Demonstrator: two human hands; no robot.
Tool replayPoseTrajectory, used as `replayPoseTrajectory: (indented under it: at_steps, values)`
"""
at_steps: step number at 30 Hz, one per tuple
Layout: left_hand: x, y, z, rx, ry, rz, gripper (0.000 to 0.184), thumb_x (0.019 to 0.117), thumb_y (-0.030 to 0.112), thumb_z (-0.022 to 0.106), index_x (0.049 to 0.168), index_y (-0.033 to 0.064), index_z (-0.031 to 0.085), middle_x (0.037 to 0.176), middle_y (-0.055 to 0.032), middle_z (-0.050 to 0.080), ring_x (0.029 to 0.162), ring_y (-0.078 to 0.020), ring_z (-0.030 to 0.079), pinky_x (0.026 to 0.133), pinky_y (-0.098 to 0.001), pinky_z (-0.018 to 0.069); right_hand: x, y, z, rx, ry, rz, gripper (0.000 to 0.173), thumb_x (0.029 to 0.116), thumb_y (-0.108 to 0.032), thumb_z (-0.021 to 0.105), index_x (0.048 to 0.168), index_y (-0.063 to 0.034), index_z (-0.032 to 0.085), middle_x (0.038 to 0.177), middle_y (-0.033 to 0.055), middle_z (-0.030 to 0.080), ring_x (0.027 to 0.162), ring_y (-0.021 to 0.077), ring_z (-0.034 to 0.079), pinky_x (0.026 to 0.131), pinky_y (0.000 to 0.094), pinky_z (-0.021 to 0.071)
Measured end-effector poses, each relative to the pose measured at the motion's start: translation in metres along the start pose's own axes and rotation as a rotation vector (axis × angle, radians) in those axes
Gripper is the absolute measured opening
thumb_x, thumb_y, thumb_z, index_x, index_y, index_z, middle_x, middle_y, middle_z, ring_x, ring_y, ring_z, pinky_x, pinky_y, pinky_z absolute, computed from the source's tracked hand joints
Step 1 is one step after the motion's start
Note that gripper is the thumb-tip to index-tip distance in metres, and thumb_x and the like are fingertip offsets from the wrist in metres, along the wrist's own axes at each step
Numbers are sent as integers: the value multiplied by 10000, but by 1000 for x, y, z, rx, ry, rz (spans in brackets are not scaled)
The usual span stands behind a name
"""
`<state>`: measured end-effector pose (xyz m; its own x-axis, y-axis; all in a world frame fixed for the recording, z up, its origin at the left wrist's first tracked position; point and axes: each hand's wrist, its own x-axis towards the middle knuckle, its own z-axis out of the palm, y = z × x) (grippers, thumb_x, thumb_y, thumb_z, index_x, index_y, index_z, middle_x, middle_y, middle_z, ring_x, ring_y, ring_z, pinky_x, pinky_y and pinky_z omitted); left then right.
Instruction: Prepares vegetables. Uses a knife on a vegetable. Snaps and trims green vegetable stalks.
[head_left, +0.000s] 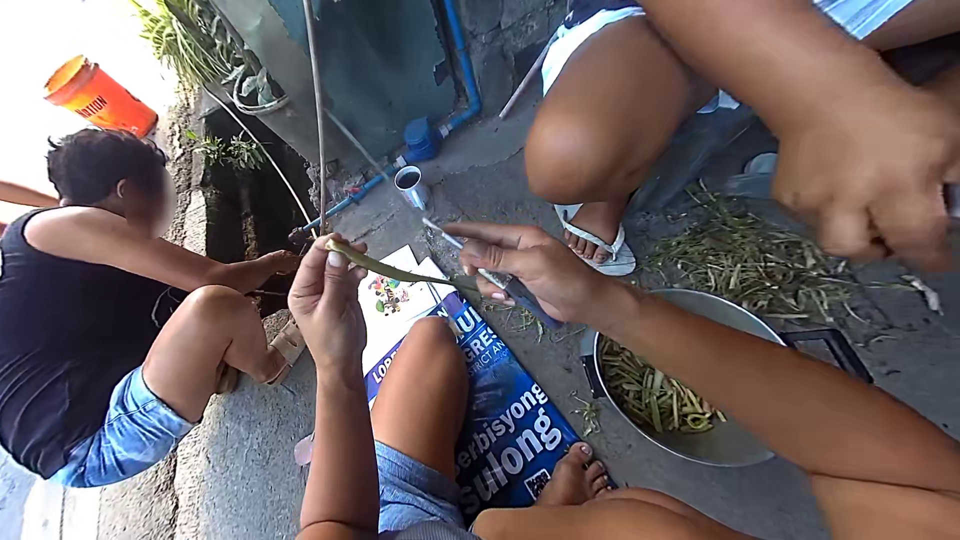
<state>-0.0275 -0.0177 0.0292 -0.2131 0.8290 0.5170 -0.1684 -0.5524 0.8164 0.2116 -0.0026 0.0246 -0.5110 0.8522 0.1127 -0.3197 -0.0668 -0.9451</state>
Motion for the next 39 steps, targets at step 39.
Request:
replayPoseTrajectory:
  at_steps: [39]
  values:
    - [-25, -13, 41, 104, 27, 200, 166, 1025, 146, 624, 1106, 101, 762, 1091, 6, 730, 977, -110, 706, 873, -300, 607, 0, -11, 27, 439, -157, 158, 317, 1103, -342, 386, 1063, -125, 613, 821, 9, 571, 532, 24, 495, 483, 135, 442]
